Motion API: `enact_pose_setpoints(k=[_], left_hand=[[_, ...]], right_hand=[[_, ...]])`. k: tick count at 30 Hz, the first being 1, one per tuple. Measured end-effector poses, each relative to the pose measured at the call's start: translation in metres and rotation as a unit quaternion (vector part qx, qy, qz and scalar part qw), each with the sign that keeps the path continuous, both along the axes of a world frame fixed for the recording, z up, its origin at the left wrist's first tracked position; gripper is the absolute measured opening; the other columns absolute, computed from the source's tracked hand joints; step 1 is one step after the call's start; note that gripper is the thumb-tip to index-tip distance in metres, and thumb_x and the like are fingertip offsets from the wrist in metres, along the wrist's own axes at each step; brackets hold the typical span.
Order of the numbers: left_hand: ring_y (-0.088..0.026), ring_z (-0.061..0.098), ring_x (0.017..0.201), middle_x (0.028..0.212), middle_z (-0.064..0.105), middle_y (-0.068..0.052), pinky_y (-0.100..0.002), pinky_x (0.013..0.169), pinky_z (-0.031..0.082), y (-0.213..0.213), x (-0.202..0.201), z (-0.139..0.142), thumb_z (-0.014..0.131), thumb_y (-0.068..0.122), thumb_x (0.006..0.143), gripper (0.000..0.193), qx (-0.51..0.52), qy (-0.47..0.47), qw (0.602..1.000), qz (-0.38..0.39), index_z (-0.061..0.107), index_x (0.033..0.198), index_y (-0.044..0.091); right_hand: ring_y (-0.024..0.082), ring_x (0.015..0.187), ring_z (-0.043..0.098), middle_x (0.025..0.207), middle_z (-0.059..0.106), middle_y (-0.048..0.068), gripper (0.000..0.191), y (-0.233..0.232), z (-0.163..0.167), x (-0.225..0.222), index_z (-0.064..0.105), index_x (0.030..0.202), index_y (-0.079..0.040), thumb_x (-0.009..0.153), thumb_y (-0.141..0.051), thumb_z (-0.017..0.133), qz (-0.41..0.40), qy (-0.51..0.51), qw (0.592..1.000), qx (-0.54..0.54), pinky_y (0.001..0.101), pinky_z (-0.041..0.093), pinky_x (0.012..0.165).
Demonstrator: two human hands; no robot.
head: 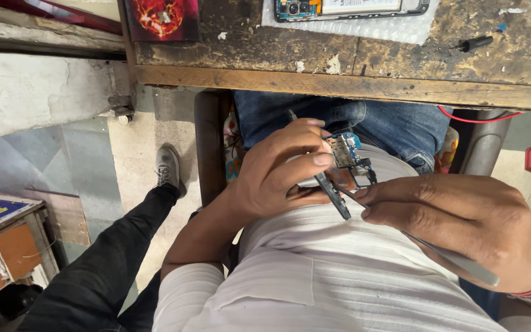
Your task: The person sits at a repair bench holding an opened smartphone on their lap and uses a long metal pry tool to work around the battery and internal components, prying at the frame and lifting at the battery and board. A second disassembled phone lies on the bench beside them throughout.
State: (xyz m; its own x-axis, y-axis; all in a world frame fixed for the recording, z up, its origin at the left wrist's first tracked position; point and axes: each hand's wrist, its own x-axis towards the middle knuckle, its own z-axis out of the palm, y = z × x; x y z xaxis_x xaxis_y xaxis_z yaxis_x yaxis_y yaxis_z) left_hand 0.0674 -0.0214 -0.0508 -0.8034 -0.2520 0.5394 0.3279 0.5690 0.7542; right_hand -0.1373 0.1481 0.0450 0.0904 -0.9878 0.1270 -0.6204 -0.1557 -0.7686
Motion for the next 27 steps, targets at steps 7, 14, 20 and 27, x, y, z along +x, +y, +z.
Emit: enact_pose_setpoints(k=[7,14,20,27], left_hand=[[-0.030,0.063,0.125,0.134,0.052,-0.013,-0.042,0.109,0.059,0.0000,0.0018,0.0065,0.097,0.025,0.086,0.079,-0.033,-0.035,0.999,0.004,0.044,0.143,0.011],[-0.031,0.059,0.132,0.138,0.051,-0.011,-0.037,0.106,0.060,0.0032,-0.0013,0.0053,0.099,0.027,0.084,0.085,-0.040,-0.037,0.998,0.013,0.044,0.147,0.013],[-0.029,0.060,0.129,0.138,0.051,-0.011,-0.036,0.104,0.060,0.0018,0.0000,0.0061,0.100,0.025,0.082,0.088,-0.037,-0.038,0.999,0.012,0.043,0.148,0.014],[-0.030,0.061,0.130,0.137,0.052,-0.011,-0.036,0.102,0.060,0.0019,-0.0015,0.0055,0.100,0.025,0.080,0.089,-0.030,-0.033,0.999,0.013,0.043,0.147,0.014]], right_hand=[[0.018,0.088,0.077,0.105,0.078,0.006,0.027,0.0030,-0.0020,-0.0024,0.075,0.105,-0.009,0.078,-0.004,0.076,-0.007,0.010,1.000,0.027,0.0255,0.061,0.063],[0.021,0.092,0.078,0.103,0.077,0.007,0.029,0.0024,0.0009,-0.0038,0.076,0.104,-0.009,0.076,-0.004,0.075,-0.008,0.028,0.998,0.059,0.0282,0.060,0.071],[0.021,0.091,0.077,0.103,0.077,0.007,0.024,0.0015,0.0034,-0.0009,0.076,0.102,-0.009,0.078,-0.003,0.076,-0.016,0.034,0.998,0.055,0.0272,0.063,0.069],[0.021,0.093,0.078,0.103,0.077,0.008,0.026,-0.0002,0.0043,-0.0003,0.075,0.102,-0.008,0.077,-0.003,0.076,-0.022,0.011,0.998,0.049,0.0274,0.064,0.070]])
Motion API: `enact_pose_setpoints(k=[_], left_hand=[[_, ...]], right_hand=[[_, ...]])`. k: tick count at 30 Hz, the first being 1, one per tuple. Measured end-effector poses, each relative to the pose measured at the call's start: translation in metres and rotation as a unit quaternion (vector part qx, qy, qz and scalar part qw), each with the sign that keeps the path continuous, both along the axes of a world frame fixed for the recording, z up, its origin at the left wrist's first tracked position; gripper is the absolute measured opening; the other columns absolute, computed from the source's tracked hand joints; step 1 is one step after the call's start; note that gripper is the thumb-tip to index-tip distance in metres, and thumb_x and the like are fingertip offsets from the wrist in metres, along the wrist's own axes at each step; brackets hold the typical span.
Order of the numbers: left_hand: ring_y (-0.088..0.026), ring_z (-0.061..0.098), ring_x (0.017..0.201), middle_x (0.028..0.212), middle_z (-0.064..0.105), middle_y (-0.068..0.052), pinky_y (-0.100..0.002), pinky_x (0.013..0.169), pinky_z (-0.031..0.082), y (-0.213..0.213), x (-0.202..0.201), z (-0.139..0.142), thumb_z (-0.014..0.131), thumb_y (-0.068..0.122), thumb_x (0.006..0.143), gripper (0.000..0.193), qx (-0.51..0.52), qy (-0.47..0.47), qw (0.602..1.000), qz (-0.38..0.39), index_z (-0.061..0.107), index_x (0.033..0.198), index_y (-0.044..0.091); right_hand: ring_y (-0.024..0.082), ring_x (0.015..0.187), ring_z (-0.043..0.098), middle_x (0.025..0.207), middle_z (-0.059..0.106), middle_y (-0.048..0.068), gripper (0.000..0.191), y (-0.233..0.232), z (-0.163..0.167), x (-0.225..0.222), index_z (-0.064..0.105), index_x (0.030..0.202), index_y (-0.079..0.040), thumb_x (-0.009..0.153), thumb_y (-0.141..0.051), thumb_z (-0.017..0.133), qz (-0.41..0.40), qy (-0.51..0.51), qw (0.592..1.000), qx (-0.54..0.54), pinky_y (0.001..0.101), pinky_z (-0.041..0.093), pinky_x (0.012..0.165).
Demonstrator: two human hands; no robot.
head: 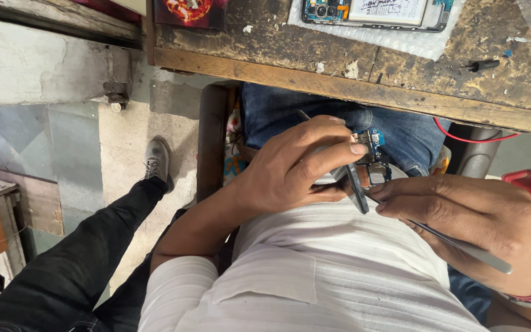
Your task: The person sits at a repair bench holding an opened smartphone on their lap and uses a long metal pry tool to work around the battery and internal components, prying at the frame and lifting at the battery and board. A second disassembled phone lies on the bench beside them throughout.
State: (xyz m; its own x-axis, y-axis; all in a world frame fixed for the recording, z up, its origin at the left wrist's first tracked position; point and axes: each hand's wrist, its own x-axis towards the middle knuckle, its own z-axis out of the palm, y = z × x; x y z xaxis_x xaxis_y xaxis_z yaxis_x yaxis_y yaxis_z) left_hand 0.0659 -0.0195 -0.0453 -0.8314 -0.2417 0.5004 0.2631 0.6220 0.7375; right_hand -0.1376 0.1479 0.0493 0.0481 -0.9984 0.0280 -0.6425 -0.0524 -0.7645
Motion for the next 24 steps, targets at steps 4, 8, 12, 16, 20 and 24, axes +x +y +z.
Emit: enact_pose_setpoints(k=[4,8,12,16,20,24], left_hand=[[-0.032,0.061,0.128,0.135,0.053,-0.012,-0.038,0.102,0.060,-0.0011,0.0002,-0.0001,0.099,0.026,0.080,0.086,0.008,0.000,1.000,-0.001,0.043,0.145,0.013],[-0.032,0.062,0.128,0.134,0.053,-0.014,-0.039,0.106,0.061,-0.0020,0.0012,0.0003,0.098,0.026,0.085,0.083,0.010,-0.001,1.000,-0.004,0.043,0.145,0.012],[-0.031,0.062,0.126,0.132,0.054,-0.013,-0.043,0.111,0.059,-0.0036,0.0035,-0.0011,0.097,0.026,0.085,0.080,0.013,0.000,1.000,-0.011,0.043,0.143,0.012],[-0.030,0.065,0.121,0.131,0.055,-0.012,-0.047,0.113,0.060,-0.0019,0.0025,-0.0044,0.097,0.026,0.085,0.077,0.023,0.014,1.000,-0.009,0.044,0.141,0.012],[-0.029,0.066,0.118,0.129,0.055,-0.012,-0.049,0.114,0.059,-0.0007,0.0040,-0.0055,0.097,0.024,0.085,0.076,0.031,0.004,0.999,-0.009,0.045,0.141,0.013],[-0.027,0.066,0.116,0.128,0.056,-0.012,-0.050,0.114,0.058,0.0002,0.0047,-0.0072,0.097,0.022,0.084,0.076,0.043,0.004,0.999,-0.017,0.047,0.139,0.013]], right_hand=[[0.020,0.092,0.077,0.104,0.077,0.006,0.027,0.0015,0.0002,-0.0002,0.075,0.103,-0.009,0.076,-0.004,0.076,0.003,0.017,1.000,0.010,0.0267,0.063,0.067],[0.018,0.091,0.077,0.107,0.077,0.004,0.030,0.0032,-0.0035,0.0002,0.074,0.106,-0.011,0.077,-0.007,0.078,0.021,0.016,1.000,-0.017,0.0257,0.063,0.067],[0.017,0.088,0.077,0.110,0.077,0.006,0.031,0.0050,-0.0048,-0.0005,0.074,0.108,-0.010,0.078,-0.007,0.073,0.026,0.007,1.000,-0.008,0.0268,0.061,0.065],[0.020,0.089,0.076,0.110,0.075,0.010,0.030,0.0053,-0.0051,-0.0024,0.073,0.110,-0.006,0.081,-0.012,0.068,0.037,0.000,0.999,-0.026,0.0313,0.062,0.071],[0.021,0.089,0.076,0.112,0.074,0.011,0.032,0.0063,-0.0050,-0.0029,0.074,0.113,-0.007,0.083,-0.014,0.066,0.042,-0.011,0.999,-0.012,0.0332,0.062,0.073],[0.022,0.092,0.076,0.113,0.074,0.011,0.033,0.0067,-0.0054,-0.0034,0.074,0.114,-0.007,0.083,-0.015,0.066,0.042,-0.021,0.999,-0.004,0.0337,0.062,0.075]])
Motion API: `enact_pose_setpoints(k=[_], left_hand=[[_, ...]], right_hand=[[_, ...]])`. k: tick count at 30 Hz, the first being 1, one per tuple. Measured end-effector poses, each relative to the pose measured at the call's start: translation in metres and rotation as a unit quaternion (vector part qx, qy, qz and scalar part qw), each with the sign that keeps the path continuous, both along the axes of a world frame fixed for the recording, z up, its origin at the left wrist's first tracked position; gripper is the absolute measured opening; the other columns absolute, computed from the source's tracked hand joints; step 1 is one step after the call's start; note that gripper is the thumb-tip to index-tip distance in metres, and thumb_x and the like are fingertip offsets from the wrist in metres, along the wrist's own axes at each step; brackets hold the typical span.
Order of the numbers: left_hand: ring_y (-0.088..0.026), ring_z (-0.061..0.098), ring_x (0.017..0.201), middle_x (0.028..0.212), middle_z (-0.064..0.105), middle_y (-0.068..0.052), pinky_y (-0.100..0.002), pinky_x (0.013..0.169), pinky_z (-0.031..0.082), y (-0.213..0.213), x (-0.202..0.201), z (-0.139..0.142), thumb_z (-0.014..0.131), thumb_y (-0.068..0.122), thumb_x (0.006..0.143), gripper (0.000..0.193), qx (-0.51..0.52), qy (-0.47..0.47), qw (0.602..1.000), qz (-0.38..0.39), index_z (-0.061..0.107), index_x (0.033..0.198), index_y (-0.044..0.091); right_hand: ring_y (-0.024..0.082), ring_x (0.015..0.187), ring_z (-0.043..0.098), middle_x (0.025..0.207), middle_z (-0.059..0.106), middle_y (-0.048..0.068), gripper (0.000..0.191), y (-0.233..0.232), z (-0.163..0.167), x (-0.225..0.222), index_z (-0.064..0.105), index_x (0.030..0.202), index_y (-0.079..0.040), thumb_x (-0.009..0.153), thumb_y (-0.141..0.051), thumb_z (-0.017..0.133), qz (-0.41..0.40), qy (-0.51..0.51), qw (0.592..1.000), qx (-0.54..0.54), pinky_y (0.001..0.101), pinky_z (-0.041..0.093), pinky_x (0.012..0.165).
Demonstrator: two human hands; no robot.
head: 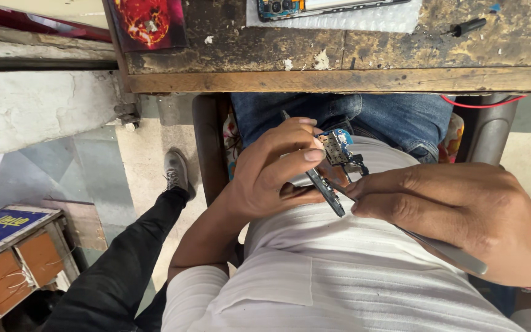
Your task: The person sits at a repair bench holding an opened smartphone on their lap and uses a long metal pry tool to work around the battery and internal components, prying at the frame and lifting at the battery and board. A second disassembled phone lies on the bench beside them throughout.
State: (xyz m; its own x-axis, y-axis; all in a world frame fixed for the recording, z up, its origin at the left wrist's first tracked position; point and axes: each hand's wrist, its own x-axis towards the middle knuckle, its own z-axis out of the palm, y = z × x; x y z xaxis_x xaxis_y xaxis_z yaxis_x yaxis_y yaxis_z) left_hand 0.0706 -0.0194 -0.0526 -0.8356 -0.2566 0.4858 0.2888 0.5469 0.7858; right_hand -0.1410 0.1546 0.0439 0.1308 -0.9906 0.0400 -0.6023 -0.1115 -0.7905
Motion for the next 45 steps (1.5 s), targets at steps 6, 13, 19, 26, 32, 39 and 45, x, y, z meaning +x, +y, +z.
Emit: enact_pose_setpoints(k=[6,13,19,26,32,39,45], left_hand=[[-0.027,0.065,0.117,0.129,0.055,-0.011,-0.051,0.115,0.056,-0.0006,0.0016,0.0002,0.098,0.018,0.084,0.076,0.015,-0.011,1.000,-0.009,0.048,0.140,0.014],[-0.026,0.065,0.117,0.129,0.053,-0.010,-0.049,0.112,0.056,0.0003,0.0024,-0.0003,0.099,0.017,0.084,0.079,0.026,-0.017,0.999,-0.014,0.045,0.142,0.015],[-0.028,0.064,0.123,0.131,0.054,-0.010,-0.049,0.112,0.056,0.0022,0.0020,-0.0030,0.100,0.024,0.077,0.084,0.020,-0.032,0.999,-0.002,0.045,0.141,0.016],[-0.029,0.063,0.123,0.132,0.053,-0.012,-0.049,0.111,0.057,0.0027,0.0024,-0.0028,0.101,0.022,0.077,0.086,0.022,-0.031,0.999,0.003,0.045,0.142,0.015],[-0.030,0.064,0.123,0.131,0.054,-0.013,-0.050,0.112,0.058,0.0031,-0.0016,-0.0021,0.101,0.022,0.078,0.084,0.027,-0.023,0.999,0.004,0.045,0.141,0.013],[-0.034,0.064,0.126,0.134,0.054,-0.014,-0.047,0.108,0.059,0.0005,-0.0002,0.0019,0.101,0.022,0.078,0.085,0.007,-0.031,0.999,0.007,0.046,0.142,0.012],[-0.034,0.064,0.127,0.135,0.054,-0.014,-0.046,0.108,0.058,0.0009,-0.0001,0.0018,0.100,0.024,0.075,0.088,0.003,-0.043,0.999,0.003,0.045,0.143,0.013]], right_hand=[[0.021,0.098,0.075,0.112,0.074,0.009,0.034,-0.0004,0.0016,0.0011,0.073,0.114,-0.008,0.083,-0.014,0.063,-0.004,0.000,1.000,-0.003,0.0341,0.061,0.081],[0.021,0.104,0.074,0.112,0.074,0.007,0.035,-0.0015,0.0023,0.0019,0.072,0.116,-0.007,0.083,-0.016,0.063,0.011,0.017,1.000,-0.018,0.0343,0.060,0.085],[0.021,0.105,0.073,0.117,0.073,0.006,0.037,-0.0010,0.0038,0.0035,0.071,0.119,-0.008,0.084,-0.017,0.063,0.014,0.031,0.999,-0.018,0.0337,0.059,0.084],[0.020,0.107,0.072,0.122,0.072,0.004,0.041,0.0016,0.0027,0.0041,0.070,0.124,-0.011,0.084,-0.018,0.062,0.015,0.062,0.998,-0.013,0.0333,0.059,0.083],[0.022,0.104,0.073,0.122,0.073,0.004,0.044,0.0027,0.0019,0.0037,0.070,0.126,-0.011,0.082,-0.017,0.062,0.029,0.079,0.996,0.010,0.0342,0.059,0.079],[0.022,0.100,0.074,0.121,0.074,0.003,0.043,-0.0009,0.0018,0.0013,0.070,0.125,-0.013,0.083,-0.016,0.060,0.021,0.086,0.996,0.020,0.0343,0.060,0.080],[0.021,0.099,0.074,0.123,0.074,0.002,0.042,0.0027,-0.0013,0.0019,0.071,0.128,-0.013,0.087,-0.013,0.058,0.025,0.071,0.996,0.054,0.0326,0.060,0.079]])
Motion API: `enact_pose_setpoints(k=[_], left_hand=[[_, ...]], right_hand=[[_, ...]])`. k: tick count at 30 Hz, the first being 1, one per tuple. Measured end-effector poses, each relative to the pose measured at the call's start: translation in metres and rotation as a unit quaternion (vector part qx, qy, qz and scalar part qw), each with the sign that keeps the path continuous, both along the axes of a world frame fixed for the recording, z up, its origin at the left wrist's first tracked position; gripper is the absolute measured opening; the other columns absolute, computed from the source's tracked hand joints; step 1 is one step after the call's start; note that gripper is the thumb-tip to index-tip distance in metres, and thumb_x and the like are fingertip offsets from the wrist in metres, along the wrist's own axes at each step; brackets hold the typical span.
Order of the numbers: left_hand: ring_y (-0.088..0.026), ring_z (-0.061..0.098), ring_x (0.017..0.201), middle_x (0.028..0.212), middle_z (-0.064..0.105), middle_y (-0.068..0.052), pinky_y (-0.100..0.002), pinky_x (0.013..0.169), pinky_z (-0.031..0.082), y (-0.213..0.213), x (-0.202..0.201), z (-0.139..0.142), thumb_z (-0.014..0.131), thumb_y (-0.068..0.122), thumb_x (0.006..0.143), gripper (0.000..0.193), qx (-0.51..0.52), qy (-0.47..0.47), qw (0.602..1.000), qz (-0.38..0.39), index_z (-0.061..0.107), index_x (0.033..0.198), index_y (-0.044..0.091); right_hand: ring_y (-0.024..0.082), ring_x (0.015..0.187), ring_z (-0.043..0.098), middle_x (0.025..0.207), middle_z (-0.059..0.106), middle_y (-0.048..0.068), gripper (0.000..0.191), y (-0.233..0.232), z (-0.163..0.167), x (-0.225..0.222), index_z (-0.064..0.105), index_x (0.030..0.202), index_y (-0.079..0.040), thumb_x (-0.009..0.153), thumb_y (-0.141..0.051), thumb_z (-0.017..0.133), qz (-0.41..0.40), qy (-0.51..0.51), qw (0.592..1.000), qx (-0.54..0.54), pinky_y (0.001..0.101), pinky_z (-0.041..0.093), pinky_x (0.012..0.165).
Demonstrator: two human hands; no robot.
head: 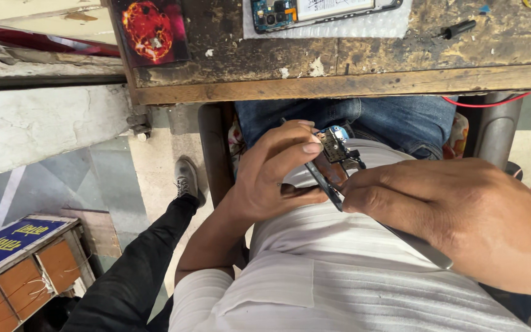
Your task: The person sits at a repair bench holding an opened smartphone on their lap and uses a long metal pry tool to work around the battery and internal components, prying at the frame and lifting at the battery and board. A second disassembled phone lies on the bench beside them throughout.
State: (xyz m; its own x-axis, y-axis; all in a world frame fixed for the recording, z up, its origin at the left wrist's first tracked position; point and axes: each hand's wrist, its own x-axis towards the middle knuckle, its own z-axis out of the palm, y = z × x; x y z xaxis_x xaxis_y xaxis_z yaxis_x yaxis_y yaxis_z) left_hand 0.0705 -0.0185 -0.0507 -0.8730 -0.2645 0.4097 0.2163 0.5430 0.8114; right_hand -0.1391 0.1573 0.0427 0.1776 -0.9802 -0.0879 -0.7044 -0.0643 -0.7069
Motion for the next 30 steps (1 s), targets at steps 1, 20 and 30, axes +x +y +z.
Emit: enact_pose_setpoints(k=[1,20,30], left_hand=[[-0.033,0.063,0.127,0.135,0.054,-0.014,-0.045,0.108,0.058,-0.001,-0.001,0.000,0.100,0.025,0.075,0.089,0.001,0.001,1.000,-0.005,0.044,0.143,0.013],[-0.026,0.064,0.124,0.137,0.057,-0.011,-0.036,0.105,0.059,-0.008,-0.008,0.030,0.096,0.018,0.081,0.086,0.023,-0.035,0.999,0.033,0.043,0.147,0.013],[-0.021,0.066,0.119,0.132,0.060,-0.008,-0.034,0.107,0.055,-0.021,0.004,0.010,0.104,0.022,0.068,0.097,0.143,0.006,0.990,0.003,0.045,0.145,0.016]], right_hand=[[0.021,0.100,0.074,0.124,0.074,0.003,0.042,0.000,-0.001,0.000,0.070,0.128,-0.013,0.089,-0.013,0.058,-0.001,-0.004,1.000,-0.003,0.0320,0.059,0.080],[0.022,0.101,0.080,0.104,0.077,0.011,0.021,-0.005,0.009,-0.011,0.073,0.101,-0.005,0.081,-0.006,0.075,-0.119,-0.140,0.983,-0.029,0.0301,0.066,0.085],[0.023,0.098,0.077,0.106,0.071,0.015,0.014,0.069,-0.054,-0.022,0.066,0.102,-0.010,0.095,-0.019,0.073,-0.267,-0.291,0.912,-0.109,0.0343,0.066,0.091]])
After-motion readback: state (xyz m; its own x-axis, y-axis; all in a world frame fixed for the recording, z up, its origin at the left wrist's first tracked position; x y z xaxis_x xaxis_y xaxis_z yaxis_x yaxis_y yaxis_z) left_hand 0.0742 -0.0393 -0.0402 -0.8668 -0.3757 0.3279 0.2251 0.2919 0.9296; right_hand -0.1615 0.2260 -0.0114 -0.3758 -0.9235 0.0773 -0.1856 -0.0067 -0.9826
